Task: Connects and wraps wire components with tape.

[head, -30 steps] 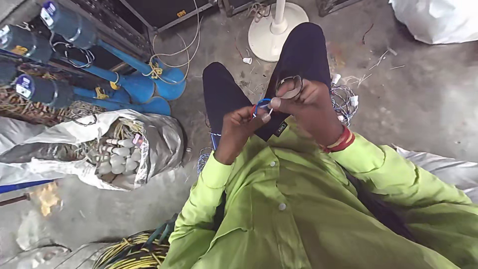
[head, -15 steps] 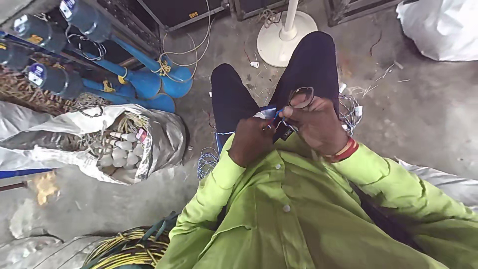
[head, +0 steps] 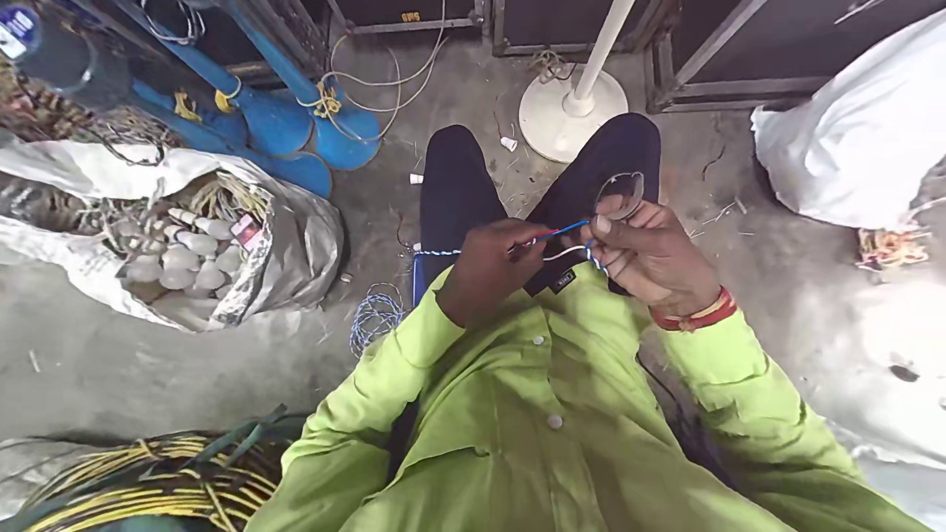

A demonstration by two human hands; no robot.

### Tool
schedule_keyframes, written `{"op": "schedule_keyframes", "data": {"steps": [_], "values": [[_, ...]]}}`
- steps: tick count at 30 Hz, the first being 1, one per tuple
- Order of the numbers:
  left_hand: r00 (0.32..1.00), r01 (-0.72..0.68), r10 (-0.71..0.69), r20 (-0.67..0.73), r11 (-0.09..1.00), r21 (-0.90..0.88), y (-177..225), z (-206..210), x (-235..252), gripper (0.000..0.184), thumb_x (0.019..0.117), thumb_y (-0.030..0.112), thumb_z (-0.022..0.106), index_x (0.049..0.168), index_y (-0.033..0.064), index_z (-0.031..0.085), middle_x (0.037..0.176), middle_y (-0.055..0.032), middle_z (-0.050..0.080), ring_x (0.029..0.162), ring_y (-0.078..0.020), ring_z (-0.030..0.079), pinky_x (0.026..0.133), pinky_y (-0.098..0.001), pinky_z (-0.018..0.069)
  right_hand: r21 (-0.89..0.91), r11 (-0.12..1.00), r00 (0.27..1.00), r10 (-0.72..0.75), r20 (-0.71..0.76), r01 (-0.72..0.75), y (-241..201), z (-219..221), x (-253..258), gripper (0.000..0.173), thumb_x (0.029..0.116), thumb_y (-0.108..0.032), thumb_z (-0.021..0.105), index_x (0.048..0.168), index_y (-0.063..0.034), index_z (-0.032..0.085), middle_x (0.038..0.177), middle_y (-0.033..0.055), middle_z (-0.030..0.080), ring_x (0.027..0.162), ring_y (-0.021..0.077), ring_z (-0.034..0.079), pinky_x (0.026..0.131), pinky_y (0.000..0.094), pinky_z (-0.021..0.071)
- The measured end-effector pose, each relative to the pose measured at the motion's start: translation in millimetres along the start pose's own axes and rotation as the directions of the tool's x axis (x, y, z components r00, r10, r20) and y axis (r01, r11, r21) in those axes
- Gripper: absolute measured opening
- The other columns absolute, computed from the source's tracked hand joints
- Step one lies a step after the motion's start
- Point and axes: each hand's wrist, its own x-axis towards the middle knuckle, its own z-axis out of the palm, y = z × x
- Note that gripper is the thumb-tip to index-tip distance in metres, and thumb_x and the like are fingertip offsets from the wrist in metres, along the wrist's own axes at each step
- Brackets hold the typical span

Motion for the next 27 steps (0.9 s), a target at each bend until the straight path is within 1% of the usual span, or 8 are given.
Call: {"op": "schedule_keyframes", "data": {"steps": [5, 8, 10, 13, 15, 18, 22, 27], "values": [[0.999, 0.039, -0.039, -0.003, 0.999, -0.024, 8, -3, -1, 0.017, 0.0980, 0.012, 0.068, 0.108, 0.0031, 0.077, 0.089, -0.0071, 0.075, 0.074, -0.0100, 0.069, 0.071, -0.0291, 0.0590, 0.034, 0.996, 0.996, 0.083, -0.015, -0.082, -4, -14, 10, 0.014, 0.0981, -0.006, 0.063, 0.102, -0.0137, 0.073, 0.085, 0.0016, 0.072, 0.076, 0.0106, 0.071, 0.078, 0.0303, 0.0625], [0.998, 0.067, -0.067, 0.007, 0.994, -0.092, 6, -4, -2, 0.021, 0.1032, 0.016, 0.061, 0.106, 0.0028, 0.077, 0.084, -0.0046, 0.075, 0.068, -0.0077, 0.067, 0.066, -0.0280, 0.0586, -0.067, 0.993, 0.995, 0.090, -0.054, -0.093, -3, -15, 13, 0.014, 0.0972, -0.003, 0.064, 0.102, -0.0138, 0.073, 0.087, 0.0018, 0.073, 0.077, 0.0104, 0.072, 0.078, 0.0290, 0.0629], [0.996, 0.088, -0.090, -0.018, 0.994, -0.070, 6, -3, -4, 0.023, 0.1044, 0.017, 0.058, 0.106, 0.0027, 0.077, 0.082, -0.0048, 0.073, 0.066, -0.0086, 0.065, 0.064, -0.0284, 0.0564, -0.185, 0.980, 0.994, 0.054, -0.095, -0.070, -5, -10, 11, 0.019, 0.0968, 0.001, 0.063, 0.110, -0.0111, 0.069, 0.095, 0.0033, 0.075, 0.083, 0.0120, 0.074, 0.080, 0.0282, 0.0630], [0.989, 0.140, -0.143, -0.048, 0.989, -0.047, 4, -4, -5, 0.025, 0.1053, 0.019, 0.057, 0.105, 0.0037, 0.076, 0.078, -0.0044, 0.071, 0.063, -0.0095, 0.063, 0.061, -0.0286, 0.0555, -0.322, 0.947, 0.998, -0.032, -0.057, 0.012, -10, -7, 6, 0.028, 0.1030, -0.008, 0.054, 0.130, -0.0084, 0.060, 0.123, 0.0056, 0.071, 0.108, 0.0178, 0.070, 0.098, 0.0349, 0.0576], [0.980, 0.188, -0.194, -0.039, 0.974, -0.129, -2, -4, -6, 0.025, 0.1057, 0.020, 0.056, 0.107, 0.0037, 0.075, 0.081, -0.0041, 0.071, 0.064, -0.0095, 0.064, 0.061, -0.0284, 0.0548, -0.315, 0.945, 0.995, -0.096, -0.015, 0.087, -12, -7, 2, 0.030, 0.1066, -0.015, 0.048, 0.133, -0.0070, 0.060, 0.131, 0.0087, 0.068, 0.116, 0.0215, 0.068, 0.101, 0.0381, 0.0565], [0.956, 0.276, -0.293, 0.032, 0.855, -0.438, -9, -3, -6, 0.023, 0.1038, 0.013, 0.060, 0.118, -0.0011, 0.072, 0.094, -0.0071, 0.076, 0.077, -0.0107, 0.071, 0.072, -0.0270, 0.0608, -0.259, 0.955, 0.988, -0.123, 0.089, 0.143, -19, -5, -6, 0.036, 0.1098, -0.029, 0.043, 0.132, -0.0070, 0.061, 0.129, 0.0111, 0.068, 0.115, 0.0235, 0.068, 0.100, 0.0404, 0.0568], [0.881, 0.419, -0.449, 0.151, 0.589, -0.691, -10, -3, 4, 0.036, 0.0988, 0.005, 0.064, 0.134, -0.0023, 0.062, 0.095, -0.0076, 0.076, 0.078, -0.0104, 0.070, 0.070, -0.0251, 0.0582, 0.060, 0.998, 0.986, -0.030, 0.163, 0.020, -22, -3, -14, 0.031, 0.1098, -0.036, 0.043, 0.123, -0.0181, 0.065, 0.104, 0.0030, 0.070, 0.092, 0.0159, 0.070, 0.083, 0.0357, 0.0616], [0.876, 0.426, -0.430, 0.216, 0.483, -0.765, -10, -7, -7, 0.024, 0.1041, 0.011, 0.056, 0.124, 0.0073, 0.070, 0.089, -0.0029, 0.072, 0.069, -0.0057, 0.062, 0.062, -0.0186, 0.0521, 0.383, 0.914, 0.963, 0.024, 0.269, -0.130, -15, -3, -16, 0.029, 0.1058, -0.043, 0.050, 0.120, -0.0244, 0.068, 0.101, 0.0024, 0.066, 0.089, 0.0175, 0.066, 0.074, 0.0334, 0.0583]]}}
